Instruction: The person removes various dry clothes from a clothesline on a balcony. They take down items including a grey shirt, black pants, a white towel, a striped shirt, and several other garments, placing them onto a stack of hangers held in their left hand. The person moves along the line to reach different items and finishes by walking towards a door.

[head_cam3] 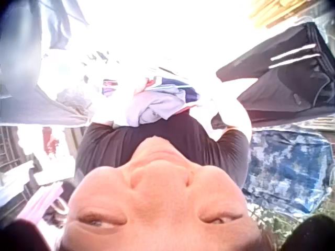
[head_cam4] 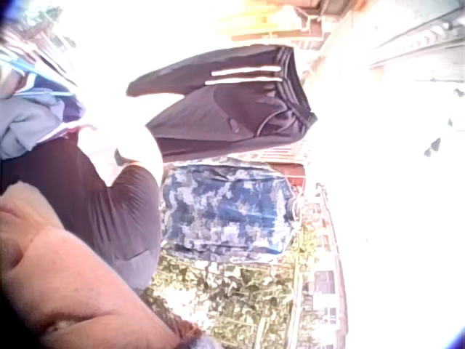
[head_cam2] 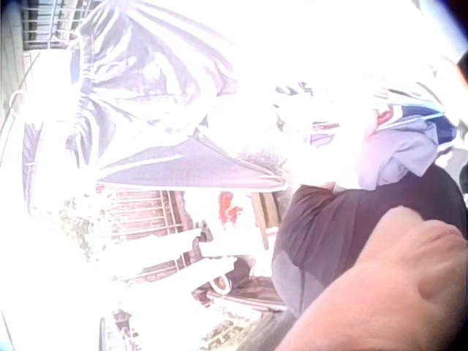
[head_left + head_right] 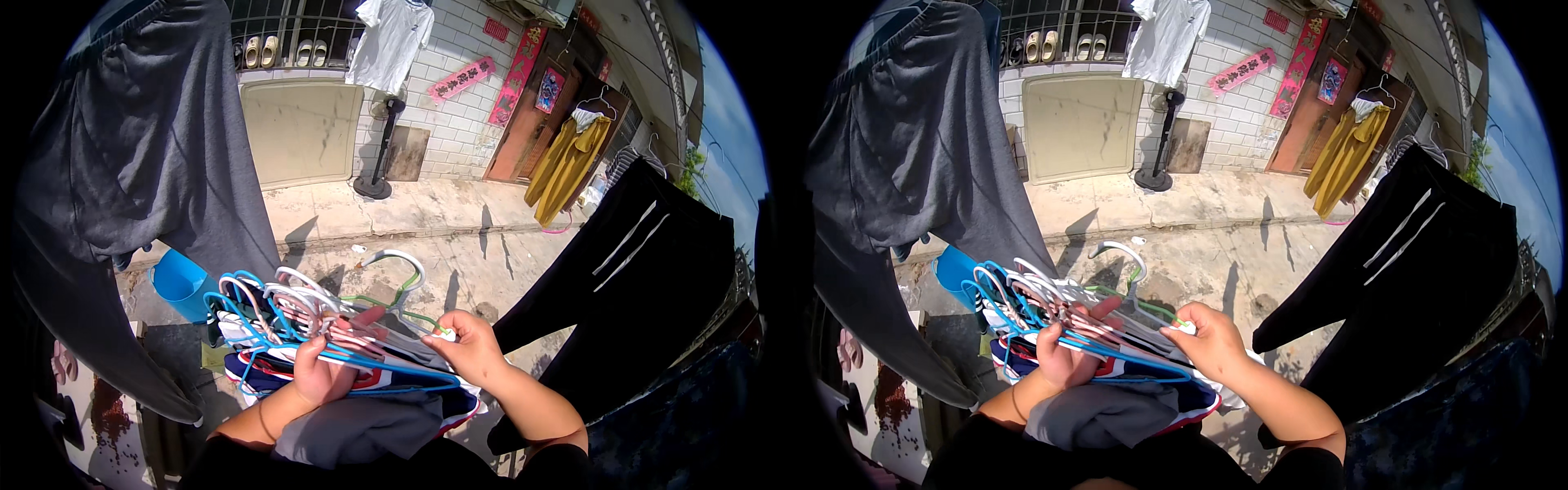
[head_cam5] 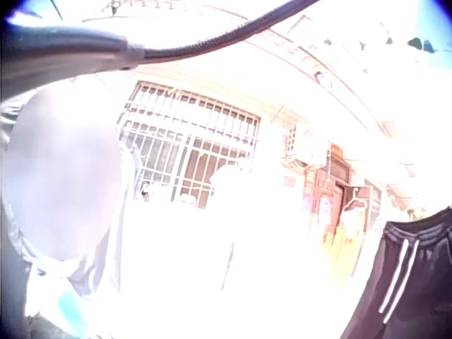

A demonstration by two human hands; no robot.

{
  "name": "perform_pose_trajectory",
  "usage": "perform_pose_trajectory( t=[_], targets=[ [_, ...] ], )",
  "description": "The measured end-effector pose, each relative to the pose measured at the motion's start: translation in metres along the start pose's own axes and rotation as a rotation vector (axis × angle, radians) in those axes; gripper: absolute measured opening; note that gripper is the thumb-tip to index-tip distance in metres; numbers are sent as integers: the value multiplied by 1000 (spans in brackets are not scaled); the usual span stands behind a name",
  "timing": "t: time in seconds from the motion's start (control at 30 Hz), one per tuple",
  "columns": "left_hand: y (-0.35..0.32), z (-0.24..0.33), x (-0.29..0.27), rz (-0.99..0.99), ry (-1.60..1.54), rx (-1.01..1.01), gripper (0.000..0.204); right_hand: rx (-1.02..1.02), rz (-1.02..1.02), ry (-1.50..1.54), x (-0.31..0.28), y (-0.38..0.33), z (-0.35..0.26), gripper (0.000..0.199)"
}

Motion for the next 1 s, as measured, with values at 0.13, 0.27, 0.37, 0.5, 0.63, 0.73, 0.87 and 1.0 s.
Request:
perform_pose_trajectory(
  t=[0.13, 0.27, 0.37, 0.5, 0.63, 0.73, 0.87, 1.0],
  targets=[
    [27, 24, -25, 16, -10, 98, 37, -25, -76, 99, 19, 66, 7, 22],
    [47, 26, -37, 40, 173, 155, 45, -217, -243, -121, 17, 110, -10, 26],
    [67, 21, -46, 120, 189, 238, 51, -224, -304, -85, 22, 145, 8, 28],
    [92, 7, -56, 154, 244, 292, 57, -339, -179, -103, 16, 182, 32, 27],
    [136, -19, -62, 174, 312, 329, 55, -376, -330, -103, -9, 228, 49, 23],
    [176, -50, -55, 160, 393, 426, 52, -478, -297, 72, -42, 266, 84, 23],
    [240, -105, -67, 68, 428, 390, 50, -325, -285, 272, -117, 315, 160, 22],
    [313, -170, -82, 108, 354, 359, 42, -109, -145, 383, -205, 349, 249, 17]
  ],
)
Point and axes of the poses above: each hand's wrist, its own y-axis towards the middle knuckle, its own x-axis out of the palm, z = x × y, the point moved 2 cm from there along y, towards the middle knuckle, and after that the axes turned 6 degrees about -y, right-handed, at the moved point
